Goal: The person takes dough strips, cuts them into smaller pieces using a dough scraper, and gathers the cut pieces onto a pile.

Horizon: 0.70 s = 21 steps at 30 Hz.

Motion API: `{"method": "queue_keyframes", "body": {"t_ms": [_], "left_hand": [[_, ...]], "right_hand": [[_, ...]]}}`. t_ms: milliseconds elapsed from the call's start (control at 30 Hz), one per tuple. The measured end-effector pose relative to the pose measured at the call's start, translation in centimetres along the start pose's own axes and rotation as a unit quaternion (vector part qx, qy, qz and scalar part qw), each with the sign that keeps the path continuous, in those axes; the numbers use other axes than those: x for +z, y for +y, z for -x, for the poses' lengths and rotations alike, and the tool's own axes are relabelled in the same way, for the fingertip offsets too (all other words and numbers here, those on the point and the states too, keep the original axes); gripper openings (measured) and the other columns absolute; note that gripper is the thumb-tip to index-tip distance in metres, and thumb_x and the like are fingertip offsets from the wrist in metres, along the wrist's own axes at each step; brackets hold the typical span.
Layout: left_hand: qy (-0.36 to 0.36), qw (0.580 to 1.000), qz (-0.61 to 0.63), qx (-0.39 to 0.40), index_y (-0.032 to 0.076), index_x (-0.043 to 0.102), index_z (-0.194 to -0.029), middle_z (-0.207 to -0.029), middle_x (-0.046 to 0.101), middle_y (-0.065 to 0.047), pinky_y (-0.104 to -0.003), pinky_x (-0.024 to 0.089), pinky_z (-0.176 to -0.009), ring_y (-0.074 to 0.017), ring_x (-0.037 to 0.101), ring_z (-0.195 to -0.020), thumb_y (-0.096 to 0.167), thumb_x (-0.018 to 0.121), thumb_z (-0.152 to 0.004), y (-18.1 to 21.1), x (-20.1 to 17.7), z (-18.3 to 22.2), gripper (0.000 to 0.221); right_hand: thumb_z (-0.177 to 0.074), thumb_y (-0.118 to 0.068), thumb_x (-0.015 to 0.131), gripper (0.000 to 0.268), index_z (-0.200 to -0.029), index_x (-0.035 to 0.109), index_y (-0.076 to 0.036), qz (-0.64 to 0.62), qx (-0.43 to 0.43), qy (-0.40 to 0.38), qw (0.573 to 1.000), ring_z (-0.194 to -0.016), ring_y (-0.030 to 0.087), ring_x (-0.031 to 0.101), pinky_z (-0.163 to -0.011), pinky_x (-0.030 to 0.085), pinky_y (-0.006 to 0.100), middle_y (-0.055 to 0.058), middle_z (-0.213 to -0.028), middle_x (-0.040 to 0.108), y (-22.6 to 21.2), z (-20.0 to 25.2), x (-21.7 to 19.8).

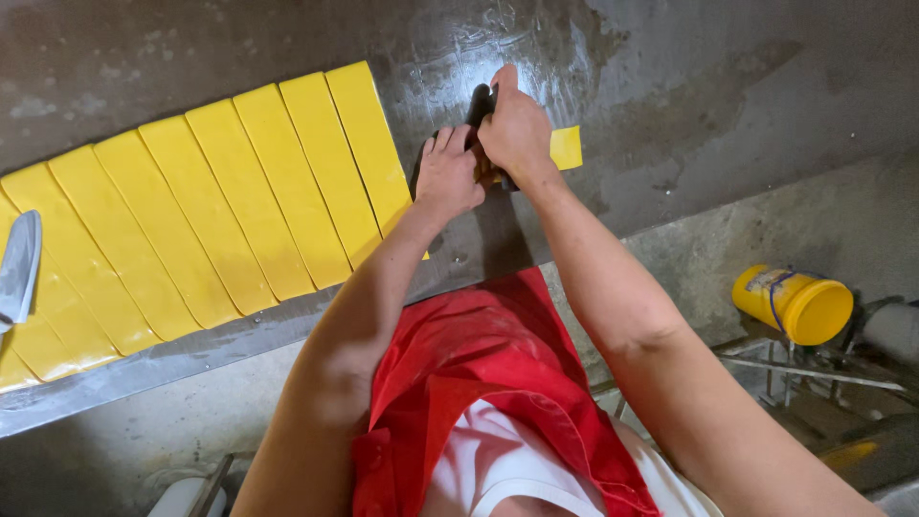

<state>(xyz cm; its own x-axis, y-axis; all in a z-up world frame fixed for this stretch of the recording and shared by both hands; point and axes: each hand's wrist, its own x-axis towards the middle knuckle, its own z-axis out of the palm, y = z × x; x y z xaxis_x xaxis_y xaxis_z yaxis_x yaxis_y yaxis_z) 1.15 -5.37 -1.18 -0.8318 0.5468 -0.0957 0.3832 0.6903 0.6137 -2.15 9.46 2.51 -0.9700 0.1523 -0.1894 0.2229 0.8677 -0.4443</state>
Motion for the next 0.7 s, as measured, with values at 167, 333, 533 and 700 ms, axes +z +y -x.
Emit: {"method": "queue_keyframes", "body": {"t_ms": [167, 333, 533, 700], "left_hand": [[0.049, 0.997, -0.048, 0.031, 0.008, 0.069, -0.122, -0.13, 0.053, -0.015, -0.048, 0.039, -0.099, -0.035, 0.046, -0.12, 0.025, 0.077, -0.064, -0.3, 0.4, -0.6, 0.062], [-0.027, 0.999, -0.044, 0.012, 0.005, 0.067, -0.118, -0.131, 0.052, -0.015, -0.048, 0.039, -0.105, -0.0337, 0.046, -0.126, 0.032, 0.077, -0.075, 0.1, 0.6, 0.1, 0.052], [0.022, 0.999, -0.013, 0.04, 0.008, 0.072, -0.115, -0.128, 0.054, -0.012, -0.048, 0.037, -0.099, -0.0316, 0.046, -0.12, 0.03, 0.076, -0.076, 0.7, 0.0, -0.8, 0.045], [0.001, 0.999, -0.019, 0.038, 0.009, 0.075, -0.109, -0.129, 0.054, -0.012, -0.047, 0.037, -0.098, -0.0318, 0.046, -0.119, 0.026, 0.075, -0.075, 0.4, 0.5, -0.7, 0.039]], "right_hand": [[-0.085, -0.008, 0.062, 0.04, -0.121, 0.045, -0.01, -0.028, -0.001, 0.054, 0.998, -0.082, 0.051, 0.068, -0.072, 0.048, 0.063, 0.025, -0.085, 0.07, 0.2, -1.2, 1.1], [-0.089, -0.01, 0.063, 0.037, -0.121, 0.045, -0.012, -0.022, -0.054, 0.075, 0.995, -0.089, 0.05, 0.068, -0.074, 0.051, 0.061, 0.024, -0.093, 0.072, 0.4, -7.4, 1.0], [-0.081, -0.008, 0.062, 0.044, -0.121, 0.044, -0.012, 0.005, 0.015, -0.023, 1.0, -0.084, 0.053, 0.065, -0.072, 0.047, 0.064, 0.026, -0.086, 0.07, 0.7, -1.9, -1.0], [-0.084, -0.005, 0.059, 0.042, -0.123, 0.044, -0.01, -0.012, 0.014, 0.012, 1.0, -0.083, 0.05, 0.067, -0.072, 0.046, 0.065, 0.025, -0.085, 0.07, 1.0, 0.2, -0.2]]}}
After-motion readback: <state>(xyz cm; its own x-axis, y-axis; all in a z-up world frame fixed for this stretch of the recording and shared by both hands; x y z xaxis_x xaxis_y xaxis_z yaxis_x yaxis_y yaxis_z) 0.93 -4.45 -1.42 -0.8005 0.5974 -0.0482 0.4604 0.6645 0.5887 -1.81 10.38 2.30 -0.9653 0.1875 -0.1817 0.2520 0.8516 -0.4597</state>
